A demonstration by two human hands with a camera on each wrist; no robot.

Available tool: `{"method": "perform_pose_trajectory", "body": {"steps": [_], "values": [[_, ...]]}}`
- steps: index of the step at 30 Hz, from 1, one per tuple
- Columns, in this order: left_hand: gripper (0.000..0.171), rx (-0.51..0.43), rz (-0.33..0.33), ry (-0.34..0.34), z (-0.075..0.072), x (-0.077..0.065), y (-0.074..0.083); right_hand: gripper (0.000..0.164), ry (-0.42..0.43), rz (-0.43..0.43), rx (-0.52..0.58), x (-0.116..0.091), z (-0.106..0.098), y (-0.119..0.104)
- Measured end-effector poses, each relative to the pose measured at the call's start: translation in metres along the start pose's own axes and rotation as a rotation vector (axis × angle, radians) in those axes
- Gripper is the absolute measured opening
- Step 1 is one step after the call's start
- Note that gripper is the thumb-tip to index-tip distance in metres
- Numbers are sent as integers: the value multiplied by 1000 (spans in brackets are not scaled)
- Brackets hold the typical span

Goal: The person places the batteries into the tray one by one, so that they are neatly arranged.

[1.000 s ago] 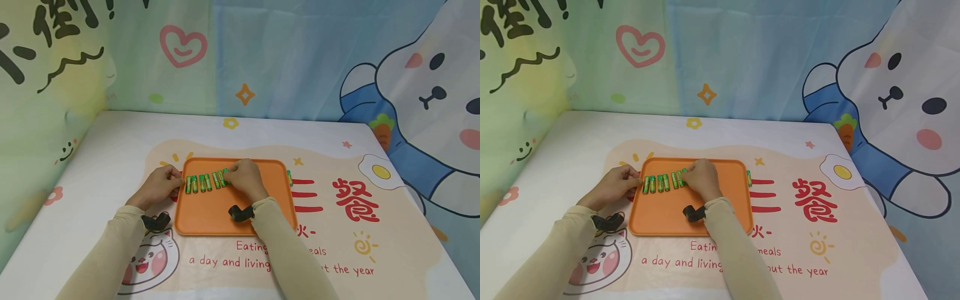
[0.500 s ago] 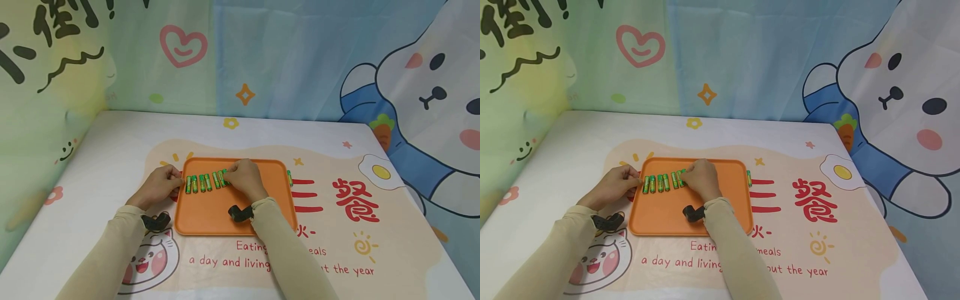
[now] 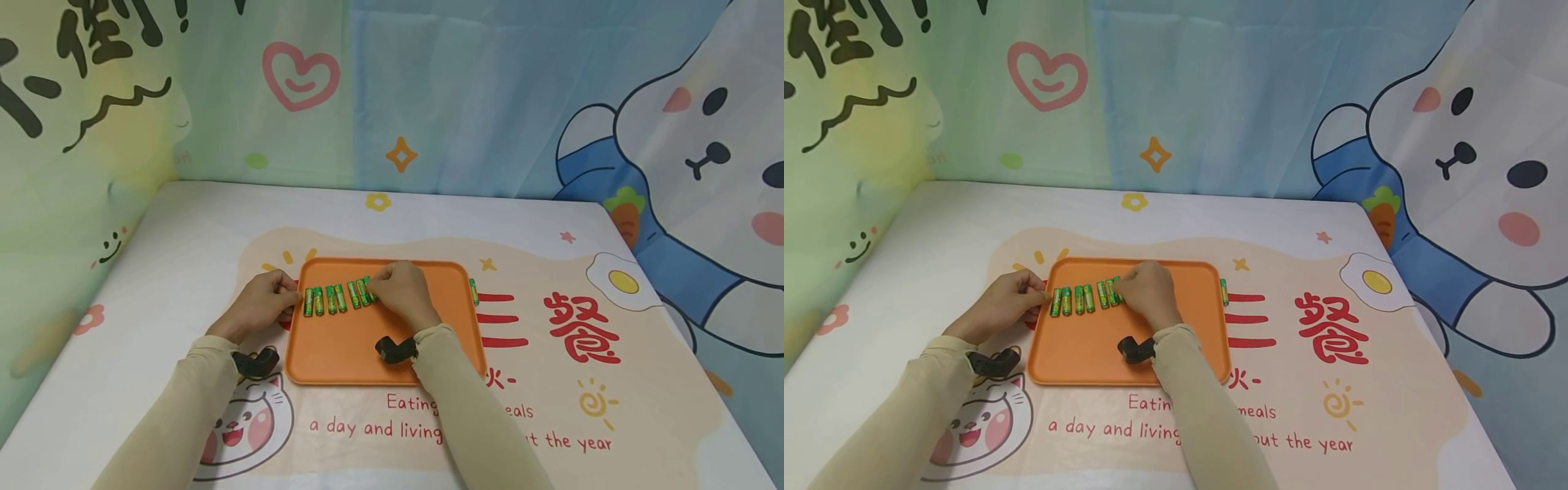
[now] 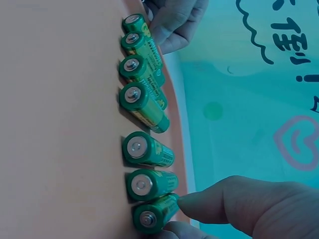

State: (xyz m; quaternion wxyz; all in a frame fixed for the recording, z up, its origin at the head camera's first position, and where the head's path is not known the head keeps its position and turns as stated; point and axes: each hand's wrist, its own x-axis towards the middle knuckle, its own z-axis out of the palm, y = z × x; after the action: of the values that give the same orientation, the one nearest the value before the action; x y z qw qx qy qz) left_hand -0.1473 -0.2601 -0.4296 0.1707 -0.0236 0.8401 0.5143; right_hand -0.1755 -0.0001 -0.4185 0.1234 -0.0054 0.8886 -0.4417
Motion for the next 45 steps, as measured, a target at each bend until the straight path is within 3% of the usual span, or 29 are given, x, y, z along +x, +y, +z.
{"method": "perform_pose_trajectory", "body": {"steps": [9, 18, 26, 36, 45], "values": [[17, 9, -16, -1, 0, -1, 0, 11, 16, -2, 37, -4, -16, 10], [17, 12, -3, 2, 0, -2, 1, 18, 119, 62, -9, -12, -72, 32], [18, 24, -4, 3, -1, -2, 1, 25, 208, 173, 35, -15, -112, 63], [16, 12, -5, 2, -1, -1, 0, 26, 187, 298, 8, -14, -122, 90], [17, 25, -4, -2, 0, -1, 1, 26, 103, 303, -60, -12, -128, 95]]}}
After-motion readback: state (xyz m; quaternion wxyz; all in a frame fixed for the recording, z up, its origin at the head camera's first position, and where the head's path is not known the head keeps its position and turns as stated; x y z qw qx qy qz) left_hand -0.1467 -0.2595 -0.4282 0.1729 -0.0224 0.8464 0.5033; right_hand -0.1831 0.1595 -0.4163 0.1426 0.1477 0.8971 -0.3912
